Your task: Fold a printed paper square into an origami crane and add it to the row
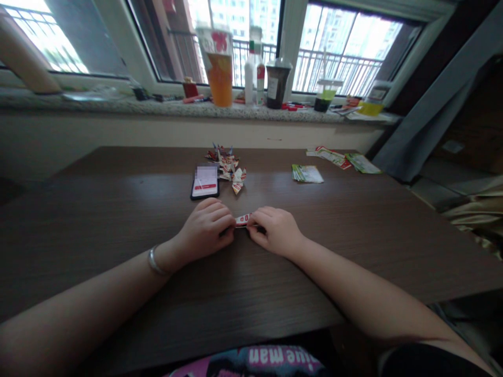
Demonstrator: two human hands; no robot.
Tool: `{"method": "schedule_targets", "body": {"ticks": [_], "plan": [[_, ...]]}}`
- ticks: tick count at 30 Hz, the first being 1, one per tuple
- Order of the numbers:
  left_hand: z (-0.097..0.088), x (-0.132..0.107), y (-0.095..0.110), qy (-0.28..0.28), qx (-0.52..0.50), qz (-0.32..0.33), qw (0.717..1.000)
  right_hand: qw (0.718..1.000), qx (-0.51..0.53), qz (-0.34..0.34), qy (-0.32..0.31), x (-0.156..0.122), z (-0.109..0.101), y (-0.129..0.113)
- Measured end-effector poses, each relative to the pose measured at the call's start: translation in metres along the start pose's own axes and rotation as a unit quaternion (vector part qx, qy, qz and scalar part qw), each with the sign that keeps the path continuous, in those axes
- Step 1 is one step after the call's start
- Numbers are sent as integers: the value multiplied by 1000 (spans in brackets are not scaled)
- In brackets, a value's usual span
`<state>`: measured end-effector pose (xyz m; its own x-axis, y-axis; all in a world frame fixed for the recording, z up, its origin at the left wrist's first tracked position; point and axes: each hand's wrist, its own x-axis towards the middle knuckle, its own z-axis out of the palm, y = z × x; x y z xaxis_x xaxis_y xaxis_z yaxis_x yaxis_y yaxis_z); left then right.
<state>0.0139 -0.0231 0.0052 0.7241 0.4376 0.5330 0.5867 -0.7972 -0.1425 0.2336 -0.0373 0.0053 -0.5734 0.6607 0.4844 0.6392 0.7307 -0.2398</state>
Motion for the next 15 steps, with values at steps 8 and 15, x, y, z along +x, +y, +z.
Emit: {"method": "schedule_targets", "body": {"ticks": [8,15], "plan": [[-3,-4,-10,-13,18,-5,1000,999,14,28,34,-4,-3,10],[-1,-7,-18,-2,23,-32,999,997,28,61,44,-5,-2,18]]}}
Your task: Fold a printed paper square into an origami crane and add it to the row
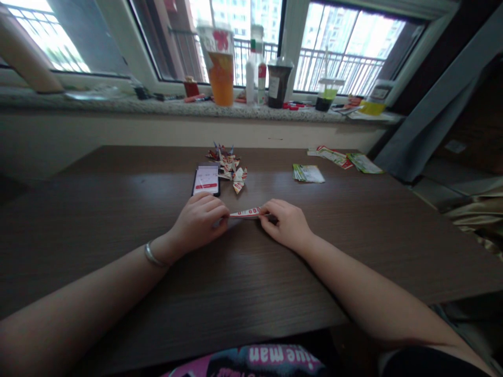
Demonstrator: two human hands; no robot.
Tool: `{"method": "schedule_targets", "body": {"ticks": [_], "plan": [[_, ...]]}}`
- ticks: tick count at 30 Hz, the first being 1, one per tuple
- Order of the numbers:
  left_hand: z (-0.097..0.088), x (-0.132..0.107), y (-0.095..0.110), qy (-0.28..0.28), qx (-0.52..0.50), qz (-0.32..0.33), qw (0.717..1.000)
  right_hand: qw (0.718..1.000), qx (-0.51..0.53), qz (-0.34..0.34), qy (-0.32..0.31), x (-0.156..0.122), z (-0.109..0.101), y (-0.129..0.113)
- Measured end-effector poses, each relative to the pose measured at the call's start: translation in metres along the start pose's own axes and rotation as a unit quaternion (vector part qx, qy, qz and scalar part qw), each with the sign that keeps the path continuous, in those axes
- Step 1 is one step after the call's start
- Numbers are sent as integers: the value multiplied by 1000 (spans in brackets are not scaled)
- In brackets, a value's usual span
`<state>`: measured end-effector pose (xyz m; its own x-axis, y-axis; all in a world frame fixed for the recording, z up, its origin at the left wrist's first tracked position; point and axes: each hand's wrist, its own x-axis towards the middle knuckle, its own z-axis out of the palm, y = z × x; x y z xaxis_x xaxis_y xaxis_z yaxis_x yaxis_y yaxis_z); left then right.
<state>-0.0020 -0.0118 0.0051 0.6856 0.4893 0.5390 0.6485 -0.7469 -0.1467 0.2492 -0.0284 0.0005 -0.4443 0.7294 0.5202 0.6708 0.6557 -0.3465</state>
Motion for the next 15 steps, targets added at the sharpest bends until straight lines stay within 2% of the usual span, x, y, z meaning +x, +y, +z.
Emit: {"method": "schedule_targets", "body": {"ticks": [9,15], "plan": [[4,-4,-11,26,4,-46,999,999,10,27,33,-1,-4,12],[3,-4,-11,25,-1,-51,998,999,13,30,31,-1,-5,17]]}}
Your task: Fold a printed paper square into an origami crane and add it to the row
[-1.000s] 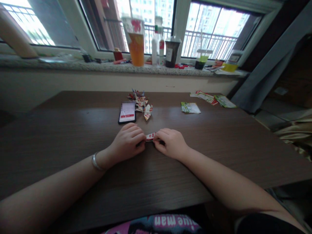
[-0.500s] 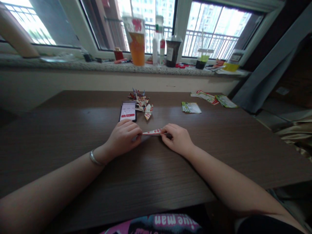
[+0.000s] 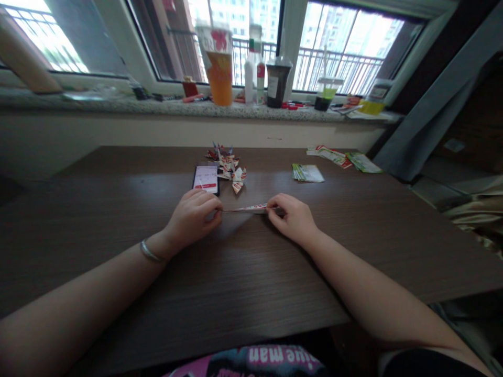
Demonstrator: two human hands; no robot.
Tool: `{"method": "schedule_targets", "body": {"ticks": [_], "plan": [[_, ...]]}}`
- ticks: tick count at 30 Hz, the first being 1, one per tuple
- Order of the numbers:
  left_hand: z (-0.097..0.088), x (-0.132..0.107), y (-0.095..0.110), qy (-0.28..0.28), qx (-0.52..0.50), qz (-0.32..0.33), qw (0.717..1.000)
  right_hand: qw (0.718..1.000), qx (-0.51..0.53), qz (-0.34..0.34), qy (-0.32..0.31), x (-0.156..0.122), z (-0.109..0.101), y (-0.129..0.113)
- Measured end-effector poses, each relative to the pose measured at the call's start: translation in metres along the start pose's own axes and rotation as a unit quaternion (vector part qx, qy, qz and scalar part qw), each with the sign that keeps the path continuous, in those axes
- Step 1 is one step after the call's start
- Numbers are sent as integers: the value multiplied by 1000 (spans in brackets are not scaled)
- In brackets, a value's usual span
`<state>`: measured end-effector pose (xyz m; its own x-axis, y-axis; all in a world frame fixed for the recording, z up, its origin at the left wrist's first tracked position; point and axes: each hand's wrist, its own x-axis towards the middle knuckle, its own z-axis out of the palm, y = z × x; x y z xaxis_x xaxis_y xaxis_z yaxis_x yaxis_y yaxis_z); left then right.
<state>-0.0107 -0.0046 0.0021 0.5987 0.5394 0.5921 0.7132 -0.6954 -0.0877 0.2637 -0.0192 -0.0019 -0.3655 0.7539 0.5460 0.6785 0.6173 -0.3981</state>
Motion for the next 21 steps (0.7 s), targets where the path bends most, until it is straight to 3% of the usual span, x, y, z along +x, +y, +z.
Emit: {"method": "schedule_targets", "body": {"ticks": [12,16,21], "plan": [[5,-2,-4,-21,-12,-16,1000,999,-30,-7,17,-1,-1,4],[6,-4,-4,-21,-74,-51,996,998,-56,-23,13,-1,-2,5],[6,-2,5,-29,-104,26,994,993,-85,-82,-26,-1,1,-7]]}}
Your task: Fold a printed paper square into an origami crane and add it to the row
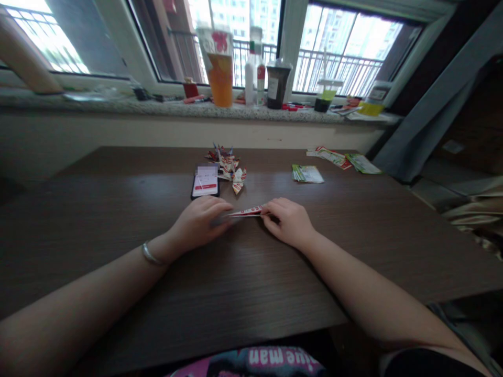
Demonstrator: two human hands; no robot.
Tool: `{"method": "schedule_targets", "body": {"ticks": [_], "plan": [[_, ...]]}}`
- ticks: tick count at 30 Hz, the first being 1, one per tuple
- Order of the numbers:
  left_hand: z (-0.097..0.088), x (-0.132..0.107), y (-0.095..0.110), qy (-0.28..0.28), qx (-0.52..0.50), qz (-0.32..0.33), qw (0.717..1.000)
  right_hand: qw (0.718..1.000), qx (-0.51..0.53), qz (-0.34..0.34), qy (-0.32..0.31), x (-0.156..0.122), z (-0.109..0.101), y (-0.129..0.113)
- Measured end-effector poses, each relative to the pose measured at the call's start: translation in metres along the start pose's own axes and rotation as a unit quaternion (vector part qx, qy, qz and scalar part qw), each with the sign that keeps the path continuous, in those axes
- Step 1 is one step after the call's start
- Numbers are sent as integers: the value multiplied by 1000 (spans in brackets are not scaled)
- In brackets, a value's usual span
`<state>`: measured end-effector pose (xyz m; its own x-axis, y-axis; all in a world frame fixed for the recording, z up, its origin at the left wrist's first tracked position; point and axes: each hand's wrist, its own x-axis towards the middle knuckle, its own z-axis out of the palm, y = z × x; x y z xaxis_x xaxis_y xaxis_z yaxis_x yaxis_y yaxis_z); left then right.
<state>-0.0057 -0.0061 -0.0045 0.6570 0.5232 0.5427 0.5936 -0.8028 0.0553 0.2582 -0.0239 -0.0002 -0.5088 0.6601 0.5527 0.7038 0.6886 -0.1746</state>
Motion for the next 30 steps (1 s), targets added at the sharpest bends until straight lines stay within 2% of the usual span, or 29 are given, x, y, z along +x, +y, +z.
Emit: {"method": "schedule_targets", "body": {"ticks": [5,11,19,30], "plan": [[6,3,12,-24,12,38,999,993,-74,-85,-20,6,6,-16],[7,5,17,-27,38,48,998,988,-97,-119,-24,8,11,-22],[3,6,22,-41,78,61,994,984,-140,-86,-65,7,8,-21],[2,3,19,-66,90,36,993,989,-128,-42,-68,5,3,-10]]}}
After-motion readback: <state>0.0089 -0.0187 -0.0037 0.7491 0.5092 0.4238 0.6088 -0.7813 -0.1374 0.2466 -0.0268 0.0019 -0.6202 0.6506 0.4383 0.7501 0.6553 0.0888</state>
